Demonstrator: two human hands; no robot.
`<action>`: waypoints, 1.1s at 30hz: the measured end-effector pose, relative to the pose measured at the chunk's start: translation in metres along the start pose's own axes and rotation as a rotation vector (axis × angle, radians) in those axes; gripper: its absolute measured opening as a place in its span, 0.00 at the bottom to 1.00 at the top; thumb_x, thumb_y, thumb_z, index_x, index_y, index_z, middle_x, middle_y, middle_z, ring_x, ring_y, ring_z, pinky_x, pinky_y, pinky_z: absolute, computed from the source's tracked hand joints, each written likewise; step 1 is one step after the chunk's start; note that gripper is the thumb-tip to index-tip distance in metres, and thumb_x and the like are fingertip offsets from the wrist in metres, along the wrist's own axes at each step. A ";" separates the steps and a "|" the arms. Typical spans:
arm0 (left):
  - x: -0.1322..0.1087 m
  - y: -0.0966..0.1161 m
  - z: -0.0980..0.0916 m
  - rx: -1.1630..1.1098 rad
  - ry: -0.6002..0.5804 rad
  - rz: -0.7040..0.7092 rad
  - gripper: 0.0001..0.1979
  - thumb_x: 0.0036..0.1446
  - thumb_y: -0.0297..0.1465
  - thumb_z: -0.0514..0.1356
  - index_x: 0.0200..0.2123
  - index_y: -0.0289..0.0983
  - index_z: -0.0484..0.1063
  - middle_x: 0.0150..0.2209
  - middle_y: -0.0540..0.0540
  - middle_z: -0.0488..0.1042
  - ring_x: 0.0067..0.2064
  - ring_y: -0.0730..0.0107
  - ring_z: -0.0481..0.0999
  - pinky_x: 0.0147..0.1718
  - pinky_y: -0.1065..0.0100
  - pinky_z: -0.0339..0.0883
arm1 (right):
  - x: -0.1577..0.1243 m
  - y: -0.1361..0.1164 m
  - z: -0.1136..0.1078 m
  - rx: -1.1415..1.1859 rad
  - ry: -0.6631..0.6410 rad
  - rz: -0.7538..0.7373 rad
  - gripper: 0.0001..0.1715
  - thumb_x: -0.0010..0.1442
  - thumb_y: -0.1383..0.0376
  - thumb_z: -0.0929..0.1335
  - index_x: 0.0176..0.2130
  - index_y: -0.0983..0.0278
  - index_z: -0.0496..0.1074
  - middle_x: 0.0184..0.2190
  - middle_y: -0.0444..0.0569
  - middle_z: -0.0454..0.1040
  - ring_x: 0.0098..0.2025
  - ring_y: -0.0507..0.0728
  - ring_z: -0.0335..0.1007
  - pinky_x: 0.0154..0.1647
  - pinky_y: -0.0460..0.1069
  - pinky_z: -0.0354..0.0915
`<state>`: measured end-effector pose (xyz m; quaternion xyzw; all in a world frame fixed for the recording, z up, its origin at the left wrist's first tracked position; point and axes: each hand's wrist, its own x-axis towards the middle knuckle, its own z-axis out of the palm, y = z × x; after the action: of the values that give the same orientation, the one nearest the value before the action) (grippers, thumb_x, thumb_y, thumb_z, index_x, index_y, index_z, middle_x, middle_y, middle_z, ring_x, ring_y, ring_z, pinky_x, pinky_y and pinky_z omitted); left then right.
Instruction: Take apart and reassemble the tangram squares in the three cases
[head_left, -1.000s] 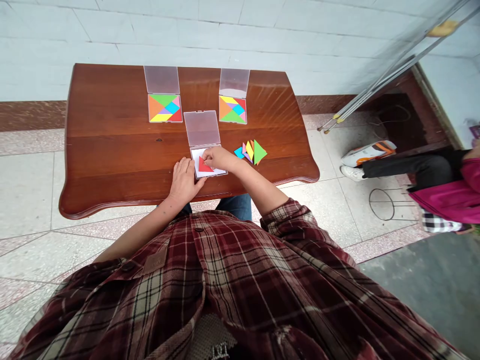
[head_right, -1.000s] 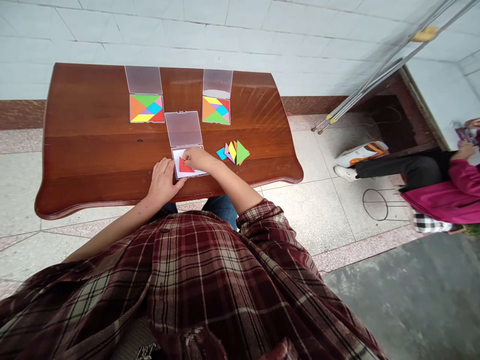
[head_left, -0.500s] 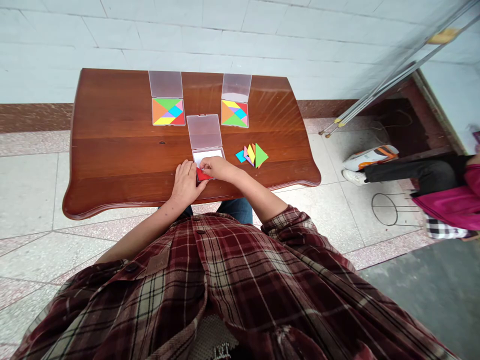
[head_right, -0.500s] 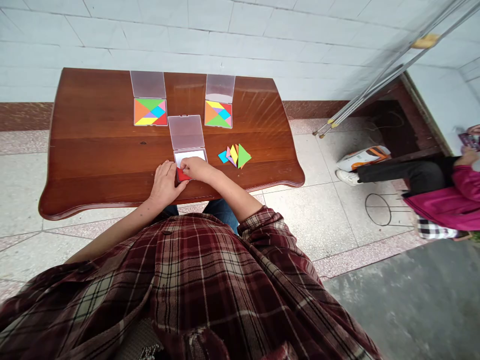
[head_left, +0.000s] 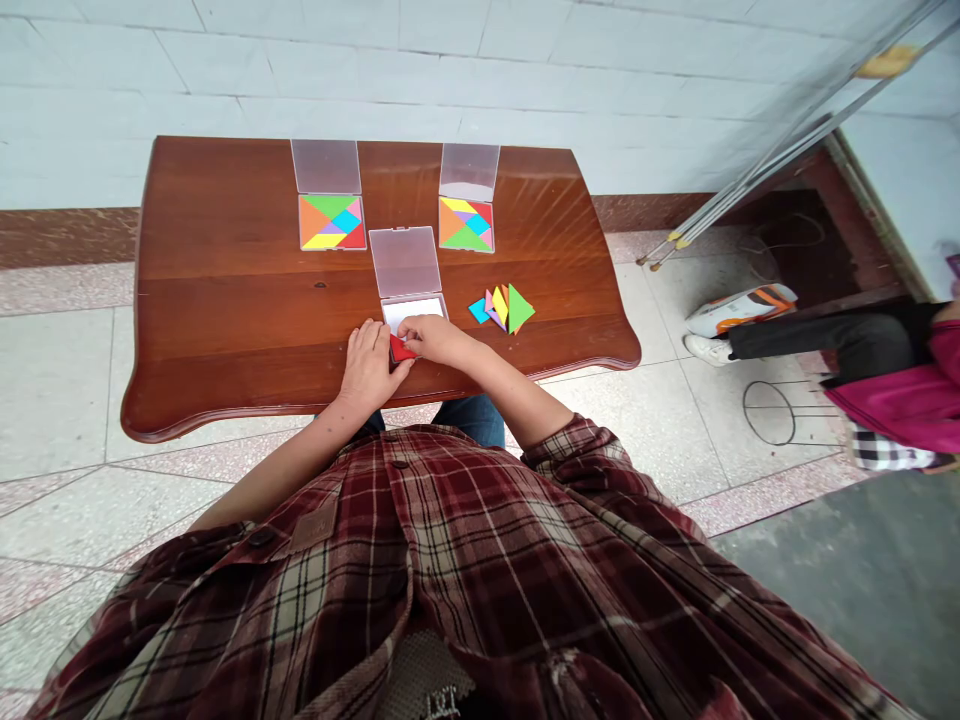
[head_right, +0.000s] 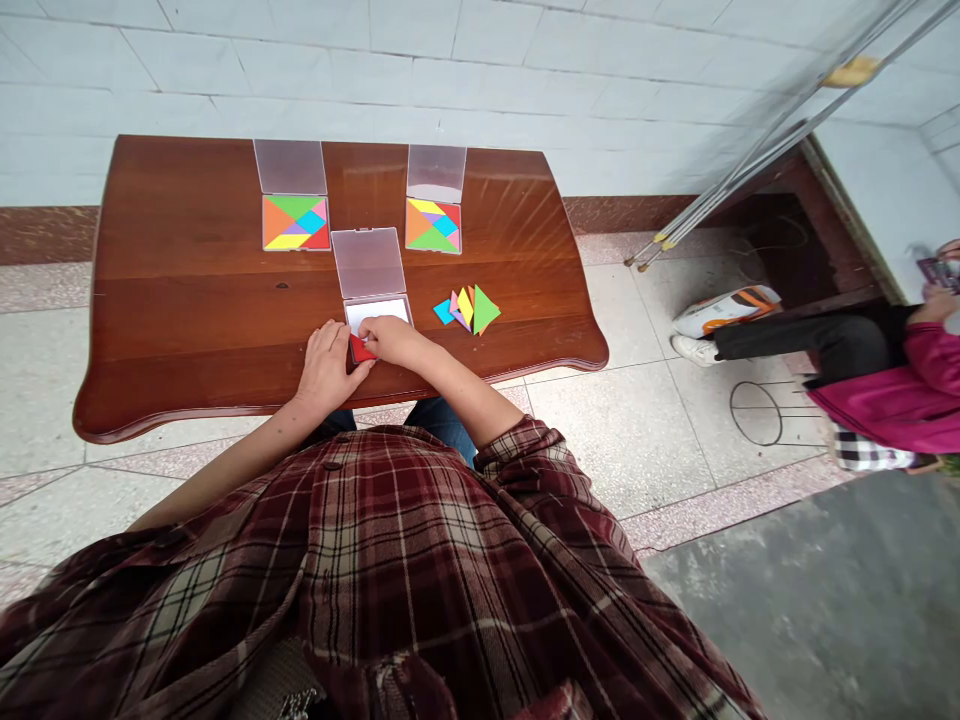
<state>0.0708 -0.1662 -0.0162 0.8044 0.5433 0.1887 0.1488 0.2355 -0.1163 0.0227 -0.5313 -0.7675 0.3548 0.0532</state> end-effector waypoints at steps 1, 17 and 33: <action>0.000 0.000 0.000 0.001 0.000 0.001 0.29 0.58 0.40 0.60 0.58 0.28 0.64 0.61 0.29 0.67 0.67 0.42 0.61 0.68 0.45 0.53 | 0.000 0.002 0.001 0.009 0.010 0.001 0.14 0.58 0.75 0.66 0.43 0.67 0.75 0.34 0.47 0.76 0.34 0.52 0.66 0.39 0.45 0.59; 0.000 0.002 -0.003 -0.006 -0.012 -0.008 0.29 0.59 0.39 0.59 0.59 0.31 0.63 0.61 0.30 0.67 0.67 0.41 0.61 0.67 0.43 0.53 | -0.010 -0.003 0.005 -0.042 0.043 0.028 0.13 0.59 0.74 0.66 0.42 0.67 0.77 0.38 0.51 0.77 0.38 0.55 0.68 0.43 0.47 0.60; -0.002 0.000 -0.008 -0.016 -0.022 0.036 0.21 0.62 0.41 0.56 0.55 0.37 0.70 0.60 0.35 0.67 0.68 0.41 0.59 0.66 0.42 0.52 | -0.051 0.074 -0.028 0.554 0.620 0.217 0.02 0.55 0.68 0.67 0.31 0.63 0.71 0.23 0.38 0.68 0.23 0.49 0.62 0.34 0.48 0.63</action>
<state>0.0666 -0.1676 -0.0090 0.8150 0.5254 0.1868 0.1576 0.3284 -0.1324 0.0141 -0.6561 -0.5304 0.3746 0.3845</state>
